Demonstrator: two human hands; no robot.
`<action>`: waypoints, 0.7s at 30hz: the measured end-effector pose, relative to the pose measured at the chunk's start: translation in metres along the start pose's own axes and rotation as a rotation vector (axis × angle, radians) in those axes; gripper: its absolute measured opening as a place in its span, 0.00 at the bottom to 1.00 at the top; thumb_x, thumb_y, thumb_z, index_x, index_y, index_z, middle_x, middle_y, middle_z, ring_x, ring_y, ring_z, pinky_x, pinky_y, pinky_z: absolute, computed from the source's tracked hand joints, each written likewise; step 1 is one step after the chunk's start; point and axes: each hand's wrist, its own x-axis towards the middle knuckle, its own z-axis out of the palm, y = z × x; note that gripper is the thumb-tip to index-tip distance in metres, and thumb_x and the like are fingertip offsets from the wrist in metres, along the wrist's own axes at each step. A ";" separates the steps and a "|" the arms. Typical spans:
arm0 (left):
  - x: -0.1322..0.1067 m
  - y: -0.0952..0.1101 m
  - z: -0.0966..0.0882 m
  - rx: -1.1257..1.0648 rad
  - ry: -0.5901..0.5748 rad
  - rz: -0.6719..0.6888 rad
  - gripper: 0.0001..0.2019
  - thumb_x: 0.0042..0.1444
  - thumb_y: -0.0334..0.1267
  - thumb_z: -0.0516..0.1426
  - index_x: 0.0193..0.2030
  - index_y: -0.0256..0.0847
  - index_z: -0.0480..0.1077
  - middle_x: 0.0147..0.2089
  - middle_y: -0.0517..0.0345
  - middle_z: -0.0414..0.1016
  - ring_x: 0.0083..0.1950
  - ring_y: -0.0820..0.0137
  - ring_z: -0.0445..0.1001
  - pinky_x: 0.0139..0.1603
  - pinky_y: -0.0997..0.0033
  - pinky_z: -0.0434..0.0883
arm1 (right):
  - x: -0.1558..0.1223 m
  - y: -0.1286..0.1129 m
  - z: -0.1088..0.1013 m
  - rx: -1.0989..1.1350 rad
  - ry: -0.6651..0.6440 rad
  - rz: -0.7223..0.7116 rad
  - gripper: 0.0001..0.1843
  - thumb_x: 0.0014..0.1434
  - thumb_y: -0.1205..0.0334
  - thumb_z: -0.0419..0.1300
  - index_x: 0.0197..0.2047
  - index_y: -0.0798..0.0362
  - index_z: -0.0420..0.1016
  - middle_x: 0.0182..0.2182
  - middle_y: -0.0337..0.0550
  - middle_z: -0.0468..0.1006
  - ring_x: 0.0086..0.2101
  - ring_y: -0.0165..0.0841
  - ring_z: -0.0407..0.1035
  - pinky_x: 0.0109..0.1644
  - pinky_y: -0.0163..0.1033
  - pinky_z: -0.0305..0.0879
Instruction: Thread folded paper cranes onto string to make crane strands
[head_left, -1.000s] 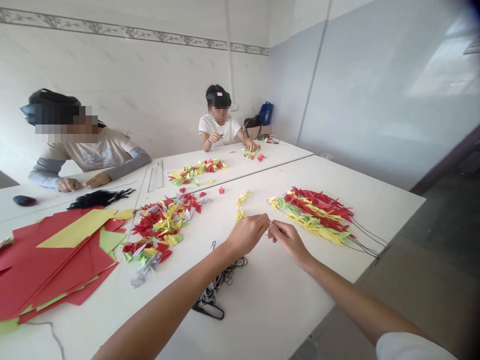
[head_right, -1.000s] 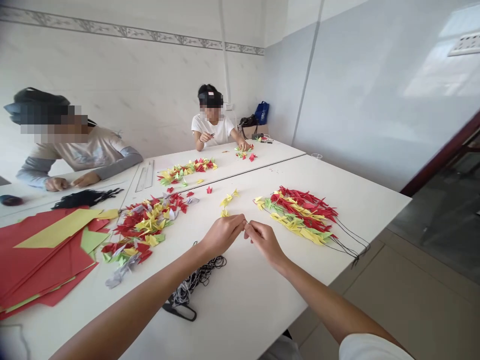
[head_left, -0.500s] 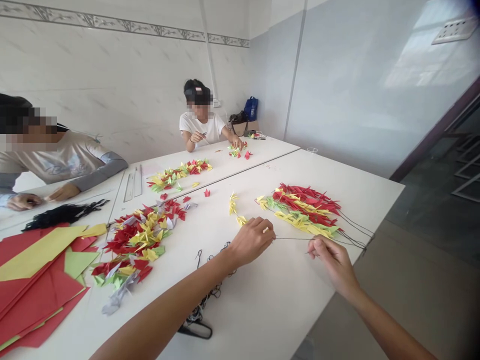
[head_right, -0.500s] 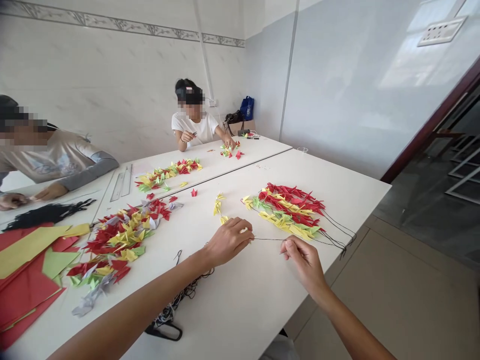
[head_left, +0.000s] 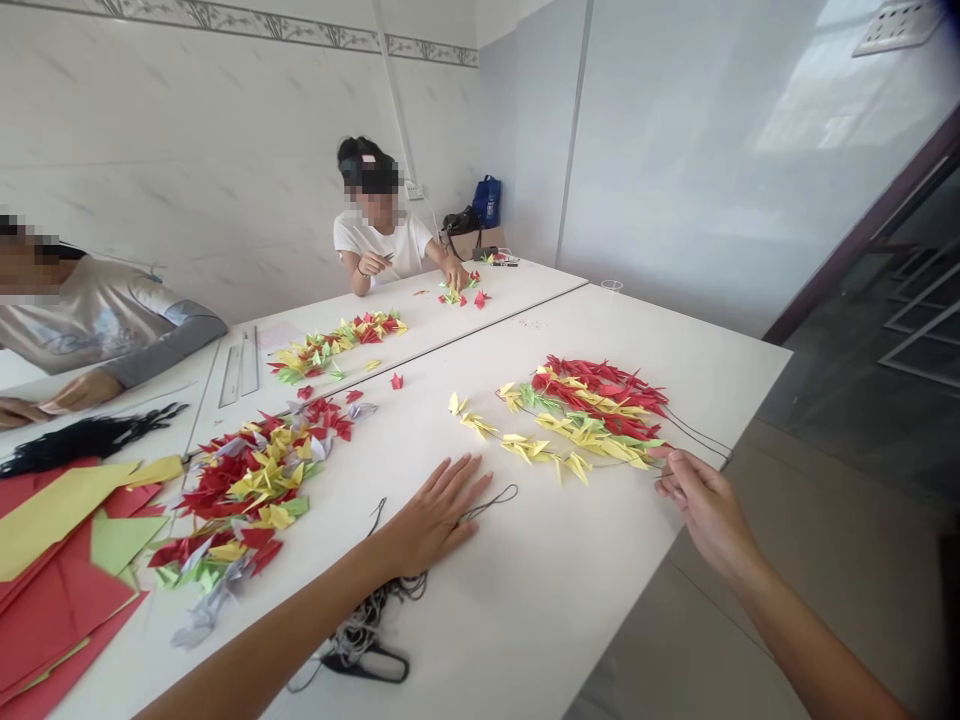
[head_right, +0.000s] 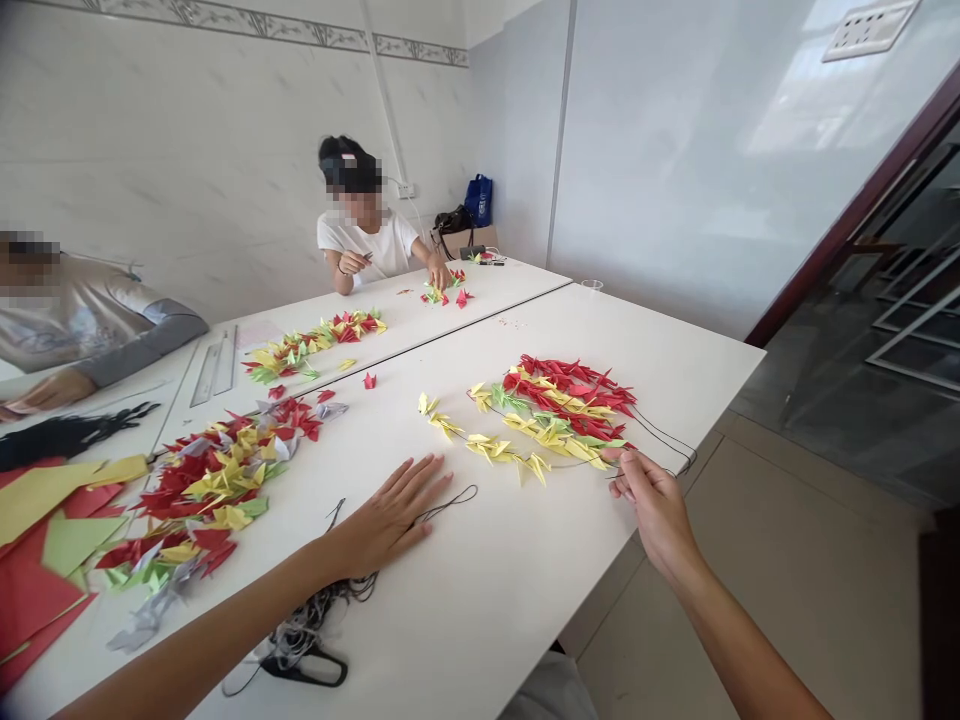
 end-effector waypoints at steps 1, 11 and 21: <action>-0.009 -0.001 -0.003 0.015 -0.017 0.015 0.32 0.73 0.48 0.44 0.78 0.47 0.34 0.79 0.50 0.36 0.79 0.56 0.41 0.76 0.48 0.46 | 0.002 0.000 -0.004 -0.016 0.014 -0.009 0.22 0.59 0.42 0.65 0.42 0.54 0.81 0.18 0.29 0.50 0.24 0.27 0.48 0.34 0.37 0.59; 0.021 -0.029 -0.038 0.052 0.144 -0.029 0.34 0.71 0.50 0.46 0.78 0.42 0.40 0.78 0.44 0.45 0.78 0.54 0.45 0.76 0.43 0.43 | -0.013 -0.006 -0.038 -0.410 -0.042 -0.006 0.28 0.62 0.39 0.58 0.49 0.54 0.82 0.18 0.33 0.59 0.25 0.32 0.61 0.35 0.39 0.62; 0.151 0.022 -0.008 0.010 0.160 0.264 0.25 0.68 0.48 0.52 0.66 0.37 0.62 0.52 0.43 0.73 0.51 0.57 0.72 0.59 0.53 0.65 | -0.040 -0.011 -0.044 -0.708 -0.236 -0.021 0.30 0.64 0.37 0.52 0.48 0.50 0.84 0.20 0.38 0.66 0.27 0.36 0.68 0.31 0.37 0.62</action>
